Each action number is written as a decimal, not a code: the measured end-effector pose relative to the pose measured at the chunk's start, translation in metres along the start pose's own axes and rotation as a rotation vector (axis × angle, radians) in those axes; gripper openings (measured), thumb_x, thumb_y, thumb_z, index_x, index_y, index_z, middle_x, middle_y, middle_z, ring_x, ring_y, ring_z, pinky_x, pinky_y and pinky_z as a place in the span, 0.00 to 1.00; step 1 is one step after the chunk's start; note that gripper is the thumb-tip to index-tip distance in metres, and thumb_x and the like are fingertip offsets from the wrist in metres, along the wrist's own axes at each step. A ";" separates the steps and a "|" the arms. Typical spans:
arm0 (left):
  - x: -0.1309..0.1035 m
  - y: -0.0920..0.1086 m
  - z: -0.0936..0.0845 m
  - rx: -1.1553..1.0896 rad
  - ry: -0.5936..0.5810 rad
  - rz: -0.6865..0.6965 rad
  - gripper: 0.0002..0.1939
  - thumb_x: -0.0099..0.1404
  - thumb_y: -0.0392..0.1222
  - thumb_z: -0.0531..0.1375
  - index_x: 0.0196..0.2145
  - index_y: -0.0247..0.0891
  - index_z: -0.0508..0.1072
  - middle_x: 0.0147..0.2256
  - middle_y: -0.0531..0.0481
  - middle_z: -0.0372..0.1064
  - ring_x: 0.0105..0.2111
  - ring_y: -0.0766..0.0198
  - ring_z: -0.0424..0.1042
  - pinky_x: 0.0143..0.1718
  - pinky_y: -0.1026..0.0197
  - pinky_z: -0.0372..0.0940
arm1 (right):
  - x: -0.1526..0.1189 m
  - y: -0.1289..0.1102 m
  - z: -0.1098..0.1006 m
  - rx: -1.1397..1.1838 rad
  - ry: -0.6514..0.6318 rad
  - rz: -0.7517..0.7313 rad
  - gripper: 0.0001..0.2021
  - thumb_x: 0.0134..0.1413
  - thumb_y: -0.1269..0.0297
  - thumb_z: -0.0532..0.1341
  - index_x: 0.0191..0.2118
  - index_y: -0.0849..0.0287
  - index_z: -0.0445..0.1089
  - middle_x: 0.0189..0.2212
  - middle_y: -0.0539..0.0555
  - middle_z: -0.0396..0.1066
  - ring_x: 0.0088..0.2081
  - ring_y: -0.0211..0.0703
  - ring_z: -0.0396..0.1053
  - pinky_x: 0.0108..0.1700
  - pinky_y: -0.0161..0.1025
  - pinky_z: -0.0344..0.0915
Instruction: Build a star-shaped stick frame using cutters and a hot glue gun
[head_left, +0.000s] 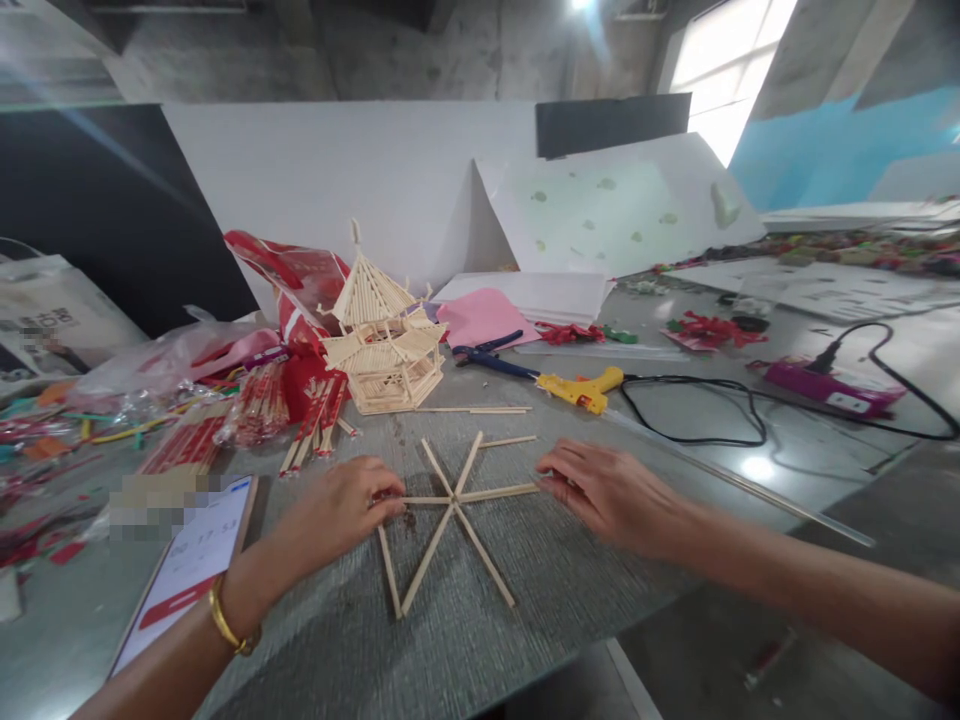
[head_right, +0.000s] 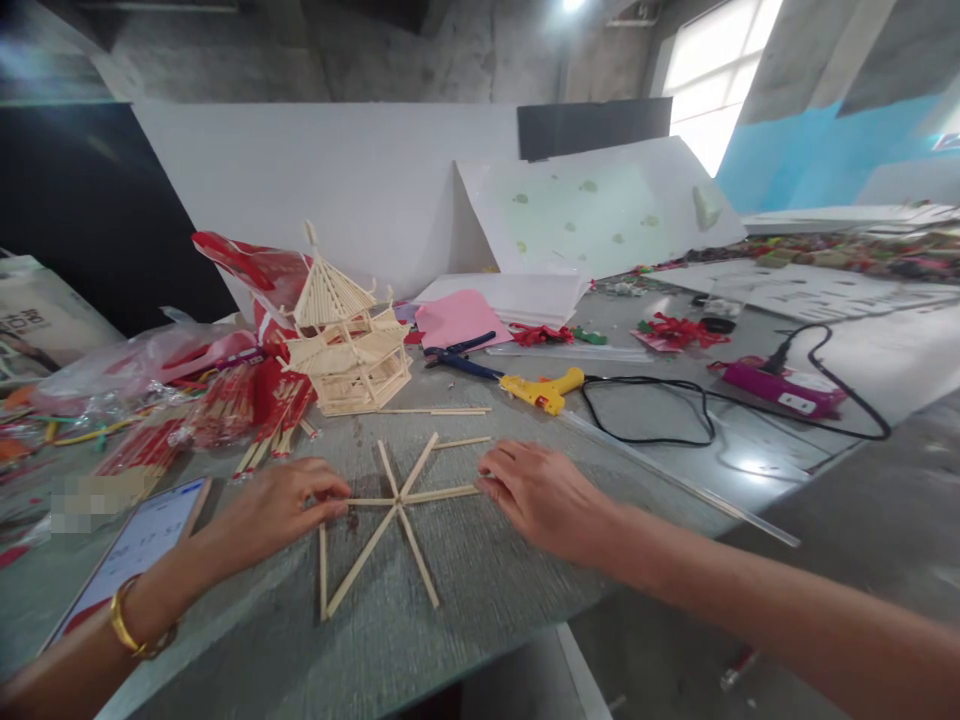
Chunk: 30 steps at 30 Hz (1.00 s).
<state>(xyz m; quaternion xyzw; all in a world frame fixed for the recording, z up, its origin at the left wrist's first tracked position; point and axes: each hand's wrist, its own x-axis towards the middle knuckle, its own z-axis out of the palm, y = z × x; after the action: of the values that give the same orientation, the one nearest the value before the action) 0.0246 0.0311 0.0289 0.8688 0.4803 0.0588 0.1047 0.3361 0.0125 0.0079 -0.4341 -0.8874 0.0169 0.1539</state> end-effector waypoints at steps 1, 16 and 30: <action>0.000 0.000 0.001 0.005 0.005 0.006 0.10 0.63 0.43 0.54 0.34 0.40 0.74 0.33 0.52 0.70 0.34 0.63 0.68 0.36 0.61 0.58 | -0.002 -0.006 0.001 -0.002 0.004 -0.009 0.13 0.62 0.64 0.48 0.35 0.62 0.67 0.31 0.55 0.67 0.32 0.39 0.63 0.35 0.38 0.58; -0.008 -0.001 0.001 0.087 -0.040 0.019 0.11 0.63 0.44 0.53 0.27 0.38 0.69 0.27 0.54 0.67 0.28 0.65 0.65 0.30 0.63 0.55 | 0.012 -0.065 0.016 -0.039 -0.150 -0.125 0.07 0.53 0.67 0.53 0.31 0.61 0.67 0.30 0.55 0.68 0.31 0.42 0.64 0.34 0.40 0.59; -0.030 0.025 0.014 0.025 -0.049 -0.110 0.10 0.62 0.40 0.50 0.25 0.38 0.67 0.26 0.52 0.67 0.26 0.65 0.65 0.27 0.63 0.54 | 0.014 -0.036 0.007 -0.026 -0.101 -0.235 0.11 0.60 0.70 0.50 0.30 0.62 0.67 0.28 0.54 0.66 0.30 0.38 0.62 0.36 0.37 0.58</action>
<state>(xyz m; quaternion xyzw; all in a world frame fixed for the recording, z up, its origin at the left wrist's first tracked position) 0.0321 -0.0092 0.0217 0.8436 0.5252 0.0257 0.1087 0.2982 0.0013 0.0105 -0.3279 -0.9389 0.0089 0.1044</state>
